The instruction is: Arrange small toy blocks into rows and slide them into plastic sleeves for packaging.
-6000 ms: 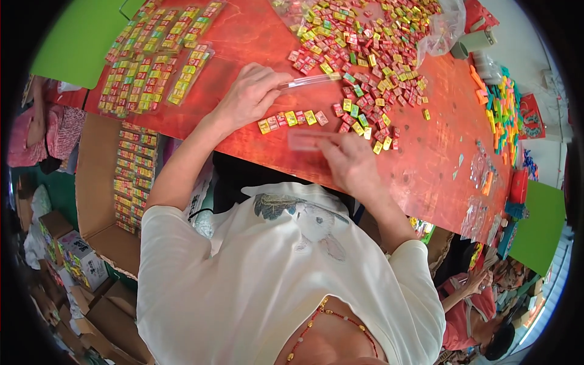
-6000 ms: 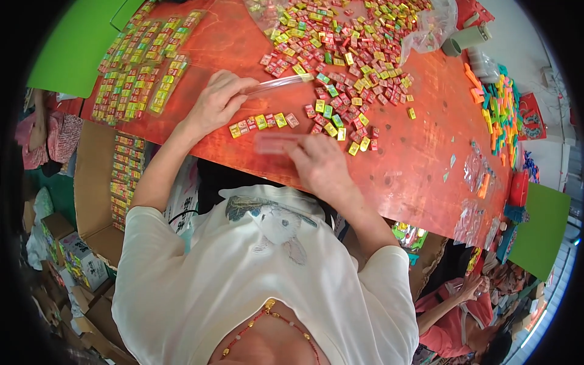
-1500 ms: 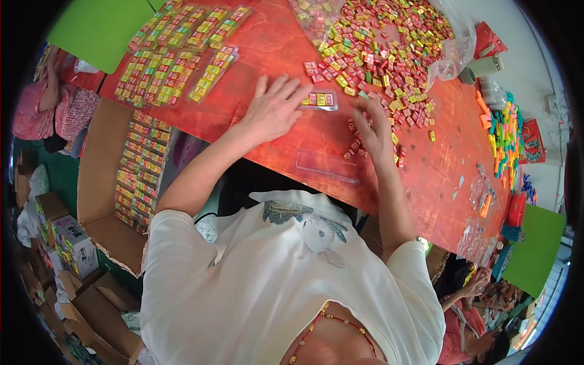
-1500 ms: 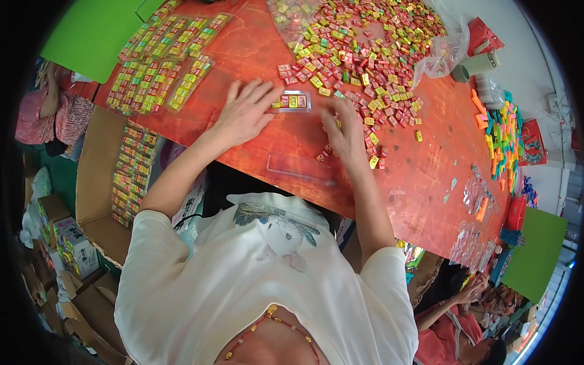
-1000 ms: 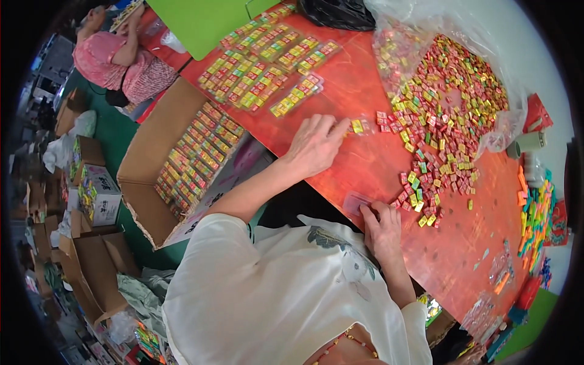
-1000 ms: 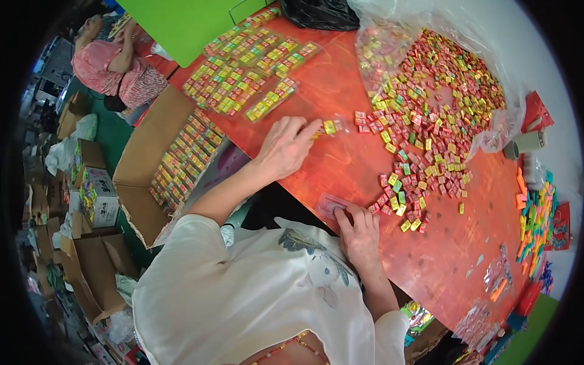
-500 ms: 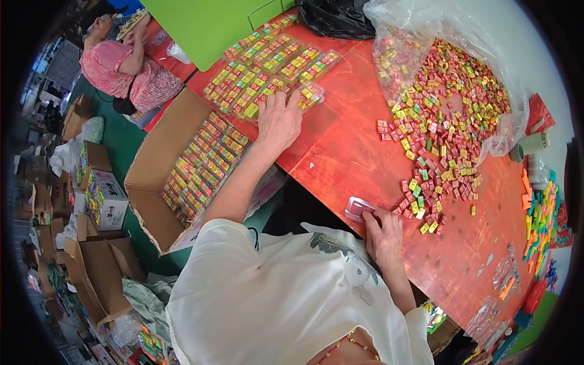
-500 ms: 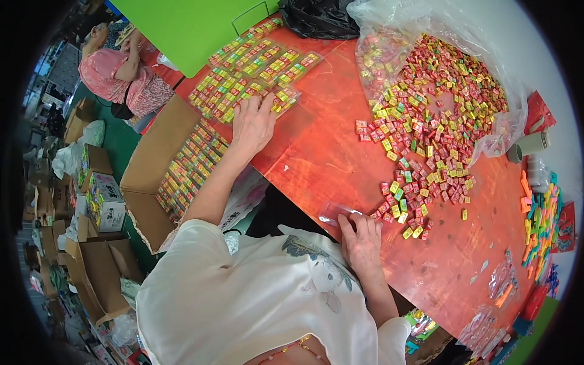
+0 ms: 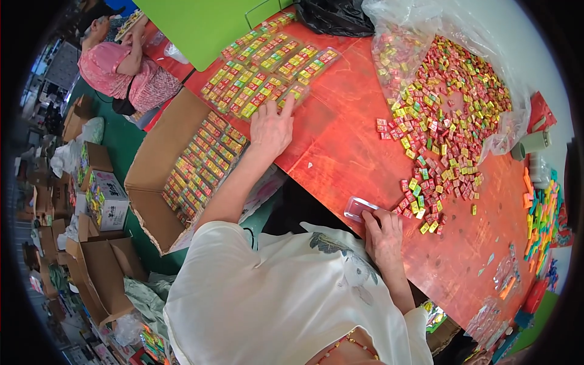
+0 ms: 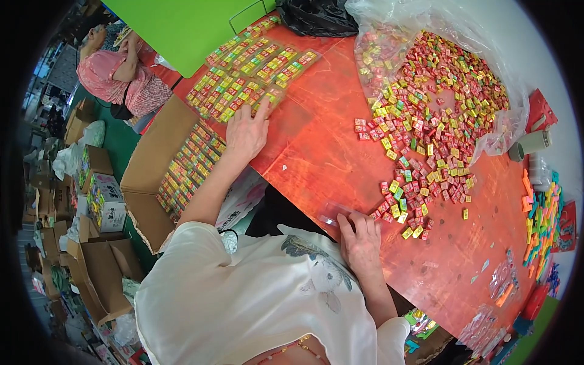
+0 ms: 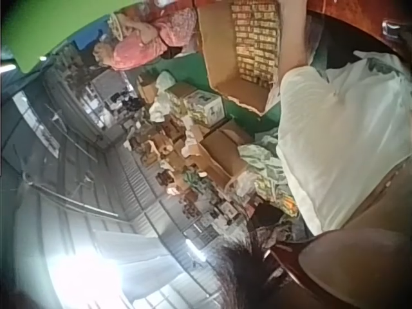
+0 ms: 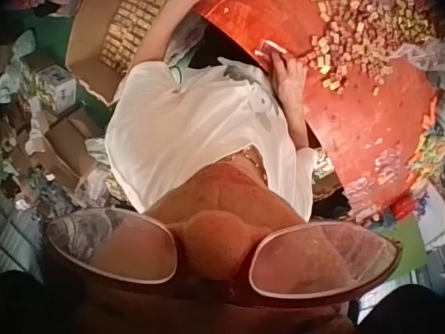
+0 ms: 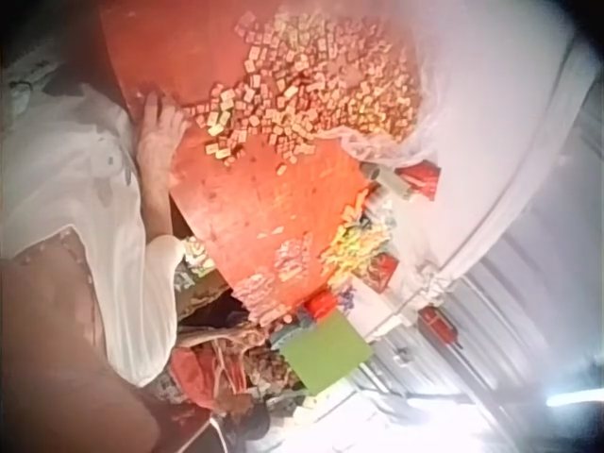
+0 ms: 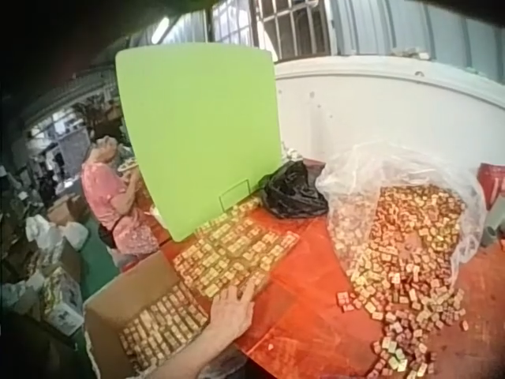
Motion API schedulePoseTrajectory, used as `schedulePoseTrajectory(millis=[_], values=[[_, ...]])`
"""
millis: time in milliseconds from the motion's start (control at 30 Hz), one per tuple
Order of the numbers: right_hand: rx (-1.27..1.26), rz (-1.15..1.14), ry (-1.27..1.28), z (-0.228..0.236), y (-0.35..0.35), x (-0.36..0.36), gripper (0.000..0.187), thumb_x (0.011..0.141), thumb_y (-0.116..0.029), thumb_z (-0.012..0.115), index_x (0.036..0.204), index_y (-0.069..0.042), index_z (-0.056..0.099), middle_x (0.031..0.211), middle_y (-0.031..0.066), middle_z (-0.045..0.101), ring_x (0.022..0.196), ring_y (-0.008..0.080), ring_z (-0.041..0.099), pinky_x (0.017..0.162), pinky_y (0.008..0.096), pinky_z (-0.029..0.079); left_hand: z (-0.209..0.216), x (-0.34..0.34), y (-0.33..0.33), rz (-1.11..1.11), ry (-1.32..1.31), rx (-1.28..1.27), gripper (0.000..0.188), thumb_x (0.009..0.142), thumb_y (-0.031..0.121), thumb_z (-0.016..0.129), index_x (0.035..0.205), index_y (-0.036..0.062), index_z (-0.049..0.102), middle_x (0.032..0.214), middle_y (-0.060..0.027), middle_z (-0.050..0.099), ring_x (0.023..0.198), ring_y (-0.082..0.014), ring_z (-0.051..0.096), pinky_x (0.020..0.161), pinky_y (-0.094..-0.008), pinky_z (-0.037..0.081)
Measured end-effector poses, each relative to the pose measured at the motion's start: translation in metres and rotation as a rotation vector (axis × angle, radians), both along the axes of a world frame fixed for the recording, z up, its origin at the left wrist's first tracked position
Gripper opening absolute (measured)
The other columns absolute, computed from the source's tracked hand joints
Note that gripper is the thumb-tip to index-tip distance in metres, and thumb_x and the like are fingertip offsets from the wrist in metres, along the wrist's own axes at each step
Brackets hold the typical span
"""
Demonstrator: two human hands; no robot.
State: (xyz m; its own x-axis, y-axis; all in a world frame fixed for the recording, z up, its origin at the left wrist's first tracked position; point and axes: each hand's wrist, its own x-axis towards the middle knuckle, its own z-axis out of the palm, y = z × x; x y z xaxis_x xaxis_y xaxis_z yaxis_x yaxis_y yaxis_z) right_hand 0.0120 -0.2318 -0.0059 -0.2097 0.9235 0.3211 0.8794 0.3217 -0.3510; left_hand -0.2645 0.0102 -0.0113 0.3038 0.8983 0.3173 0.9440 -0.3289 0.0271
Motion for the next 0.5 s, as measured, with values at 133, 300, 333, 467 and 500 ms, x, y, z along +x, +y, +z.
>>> schedulePoseTrajectory(millis=[133, 300, 333, 467, 500], values=[[-0.024, -0.006, -0.026, -0.001, -0.003, 0.002, 0.042, 0.075, -0.003, 0.068, 0.117, -0.005, 0.068, 0.112, 0.0126, 0.059, 0.105, 0.0301, 0.058, 0.086, 0.0434, 0.045, 0.003, 0.002, -0.002, 0.0, 0.074, 0.106, 0.06, 0.088, 0.028, 0.066, 0.144, 0.0144, 0.049, 0.115, -0.0171, 0.057, 0.104, -0.0347, 0.056, 0.085, -0.0501, 0.045], [0.005, -0.01, -0.031, 0.0, -0.001, 0.004, 0.042, 0.076, -0.006, 0.068, 0.118, -0.007, 0.067, 0.115, 0.0122, 0.058, 0.106, 0.0296, 0.057, 0.089, 0.0423, 0.045, -0.001, 0.0, 0.013, 0.04, 0.275, 0.227, 0.062, 0.091, 0.036, 0.062, 0.147, 0.014, 0.047, 0.147, -0.0165, 0.049, 0.125, -0.0359, 0.051, 0.104, -0.0629, 0.036], [0.013, -0.014, -0.014, 0.001, 0.002, 0.003, 0.042, 0.075, -0.004, 0.069, 0.117, -0.006, 0.067, 0.113, 0.0122, 0.059, 0.103, 0.0303, 0.058, 0.087, 0.0422, 0.046, -0.008, -0.007, 0.02, 0.036, 0.289, 0.254, 0.064, 0.091, 0.038, 0.062, 0.149, 0.0157, 0.045, 0.15, -0.0155, 0.047, 0.127, -0.0359, 0.051, 0.107, -0.0636, 0.033], [-0.029, -0.045, -0.049, 0.007, 0.019, 0.001, 0.044, 0.077, -0.005, 0.064, 0.122, -0.001, 0.064, 0.117, 0.0136, 0.058, 0.105, 0.0308, 0.057, 0.09, 0.0407, 0.046, -0.007, -0.017, 0.021, 0.08, 0.311, 0.184, 0.067, 0.092, 0.043, 0.062, 0.151, 0.0165, 0.042, 0.153, -0.0163, 0.044, 0.135, -0.0395, 0.045, 0.107, -0.0664, 0.031], [-0.018, -0.062, -0.064, 0.007, 0.023, 0.0, 0.046, 0.078, -0.005, 0.063, 0.123, -0.001, 0.064, 0.118, 0.014, 0.057, 0.106, 0.0309, 0.056, 0.091, 0.0407, 0.046, -0.007, -0.015, 0.021, 0.102, 0.28, 0.162, 0.07, 0.093, 0.046, 0.061, 0.153, 0.0175, 0.04, 0.155, -0.017, 0.041, 0.139, -0.0405, 0.041, 0.106, -0.0681, 0.03]])
